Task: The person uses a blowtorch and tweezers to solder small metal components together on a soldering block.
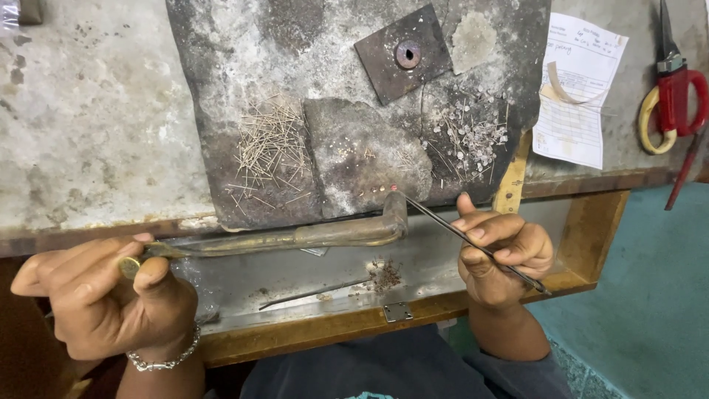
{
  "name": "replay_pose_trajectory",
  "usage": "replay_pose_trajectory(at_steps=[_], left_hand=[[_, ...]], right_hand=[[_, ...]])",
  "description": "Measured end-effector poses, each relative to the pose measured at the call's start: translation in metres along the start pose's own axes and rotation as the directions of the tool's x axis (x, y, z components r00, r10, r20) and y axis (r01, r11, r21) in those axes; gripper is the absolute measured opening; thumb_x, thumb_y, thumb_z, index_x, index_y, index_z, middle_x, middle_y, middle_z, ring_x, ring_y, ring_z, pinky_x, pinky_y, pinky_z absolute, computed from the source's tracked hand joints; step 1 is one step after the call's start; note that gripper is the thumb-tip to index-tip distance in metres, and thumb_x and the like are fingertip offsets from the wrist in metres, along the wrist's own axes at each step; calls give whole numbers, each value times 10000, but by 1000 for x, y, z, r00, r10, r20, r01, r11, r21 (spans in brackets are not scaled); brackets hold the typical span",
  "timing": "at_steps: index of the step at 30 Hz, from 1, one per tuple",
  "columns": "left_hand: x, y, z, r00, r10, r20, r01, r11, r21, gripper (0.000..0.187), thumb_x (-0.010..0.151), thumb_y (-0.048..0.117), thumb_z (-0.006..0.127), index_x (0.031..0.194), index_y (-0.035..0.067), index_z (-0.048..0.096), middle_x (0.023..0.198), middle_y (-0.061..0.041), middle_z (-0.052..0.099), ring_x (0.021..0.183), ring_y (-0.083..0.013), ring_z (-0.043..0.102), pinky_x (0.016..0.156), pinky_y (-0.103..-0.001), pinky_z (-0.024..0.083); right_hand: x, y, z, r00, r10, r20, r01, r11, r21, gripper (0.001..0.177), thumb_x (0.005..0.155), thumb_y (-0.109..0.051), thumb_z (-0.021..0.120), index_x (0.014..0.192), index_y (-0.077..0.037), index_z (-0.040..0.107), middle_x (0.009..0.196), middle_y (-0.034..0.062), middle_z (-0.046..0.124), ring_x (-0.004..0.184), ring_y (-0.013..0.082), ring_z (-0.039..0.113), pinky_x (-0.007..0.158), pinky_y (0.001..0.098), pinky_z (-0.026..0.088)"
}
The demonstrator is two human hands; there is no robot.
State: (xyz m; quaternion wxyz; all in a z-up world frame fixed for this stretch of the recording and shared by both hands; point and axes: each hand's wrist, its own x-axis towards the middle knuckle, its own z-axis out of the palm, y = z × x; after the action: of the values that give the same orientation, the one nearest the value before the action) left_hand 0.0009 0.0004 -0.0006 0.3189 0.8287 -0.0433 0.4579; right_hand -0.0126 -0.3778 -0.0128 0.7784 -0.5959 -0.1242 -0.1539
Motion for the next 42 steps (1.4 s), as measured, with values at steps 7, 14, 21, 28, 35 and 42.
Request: replay_pose_trajectory(at_steps=[7, 14, 21, 28, 35, 42], left_hand=[[1, 3, 1, 1000, -24, -1, 24, 1000, 5, 426, 1041, 291, 657, 834, -76, 590, 720, -204, 655, 670, -279, 532, 934, -421, 312], [1, 4, 1, 1000, -30, -8, 30, 1000, -6, 436, 1037, 289, 658, 815, -83, 605, 715, -199, 631, 704, -283, 486, 901, -419, 311], [3, 5, 1, 1000, -21, -1, 21, 1000, -13, 417, 1046, 280, 654, 839, -76, 592, 720, -200, 642, 711, -290, 504, 907, -423, 318], [-3, -4, -2, 996, -63, -56, 61, 997, -45, 413, 1032, 294, 678, 826, -33, 532, 730, -220, 639, 672, -302, 539, 998, -427, 346], [-4, -14, -4, 995, -7, -103, -1, 997, -73, 558, 998, 312, 698, 701, -152, 604, 639, -263, 612, 591, -351, 595, 633, -404, 421], [10, -7, -7, 997, -49, -59, 44, 995, -89, 673, 1043, 343, 579, 581, -128, 448, 515, -243, 458, 460, -306, 429, 531, -424, 287]], right_hand=[[-1, -1, 1, 1000, 18, -18, -18, 1000, 2, 267, 906, -17, 772, 1012, -184, 593, 1043, 82, 712, 1063, 298, 739, 1191, 565, 541], [-1, -2, 0, 1000, 18, -14, -18, 1000, 0, 269, 909, 1, 759, 1022, -180, 594, 1044, 91, 703, 1063, 306, 733, 1198, 584, 530], [-2, -2, -1, 1000, 19, -15, -19, 1000, 3, 276, 903, 11, 760, 1028, -178, 603, 1056, 93, 707, 1065, 309, 732, 1199, 590, 529], [-1, -1, 1, 1000, 2, -7, -1, 1000, 5, 281, 906, 16, 753, 1025, -176, 587, 1038, 94, 703, 1054, 307, 734, 1187, 575, 540], [-1, -1, 0, 1000, -1, -12, 1, 1000, 8, 279, 898, 11, 764, 1024, -172, 595, 1042, 99, 708, 1058, 309, 736, 1185, 572, 544], [0, -1, 1, 1000, 5, -20, -5, 1000, 10, 274, 899, 11, 767, 1018, -173, 602, 1042, 94, 713, 1057, 302, 739, 1187, 573, 542]])
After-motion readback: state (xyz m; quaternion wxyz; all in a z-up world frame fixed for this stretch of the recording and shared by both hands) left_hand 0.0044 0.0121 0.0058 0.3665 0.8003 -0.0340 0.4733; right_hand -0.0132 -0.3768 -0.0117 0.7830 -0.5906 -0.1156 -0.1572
